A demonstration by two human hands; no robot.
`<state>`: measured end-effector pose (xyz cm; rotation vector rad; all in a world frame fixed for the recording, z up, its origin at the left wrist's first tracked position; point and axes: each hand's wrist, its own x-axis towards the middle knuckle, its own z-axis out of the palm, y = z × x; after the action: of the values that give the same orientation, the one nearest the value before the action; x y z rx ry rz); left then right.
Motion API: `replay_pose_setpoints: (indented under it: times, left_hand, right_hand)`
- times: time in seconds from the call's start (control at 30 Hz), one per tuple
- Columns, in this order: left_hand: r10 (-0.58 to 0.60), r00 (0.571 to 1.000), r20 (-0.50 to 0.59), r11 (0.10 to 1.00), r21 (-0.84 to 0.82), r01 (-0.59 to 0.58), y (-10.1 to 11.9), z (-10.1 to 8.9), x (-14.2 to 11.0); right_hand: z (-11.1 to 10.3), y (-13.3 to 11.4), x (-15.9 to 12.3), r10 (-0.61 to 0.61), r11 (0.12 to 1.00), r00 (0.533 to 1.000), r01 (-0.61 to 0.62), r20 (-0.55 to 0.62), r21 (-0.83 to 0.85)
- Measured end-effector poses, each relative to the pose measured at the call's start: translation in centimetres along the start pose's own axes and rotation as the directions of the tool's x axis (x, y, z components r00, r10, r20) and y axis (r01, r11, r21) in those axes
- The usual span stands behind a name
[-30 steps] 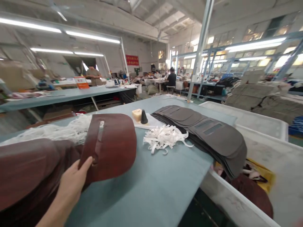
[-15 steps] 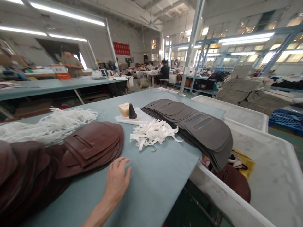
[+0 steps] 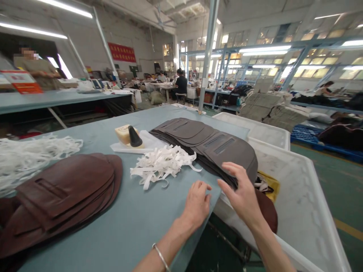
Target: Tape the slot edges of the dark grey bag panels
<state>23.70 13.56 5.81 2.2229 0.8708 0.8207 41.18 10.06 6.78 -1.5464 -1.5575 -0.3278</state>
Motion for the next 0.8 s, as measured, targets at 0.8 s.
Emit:
replay_pose_setpoints:
  times: [0.8]
  left_hand:
    - [-0.579,0.808,-0.105,0.699,-0.575,0.426,-7.9,-7.5,-8.4]
  right_hand:
    - [4.2,-9.0,-5.9,-0.152,0.975,0.961,0.108,0.233,0.193]
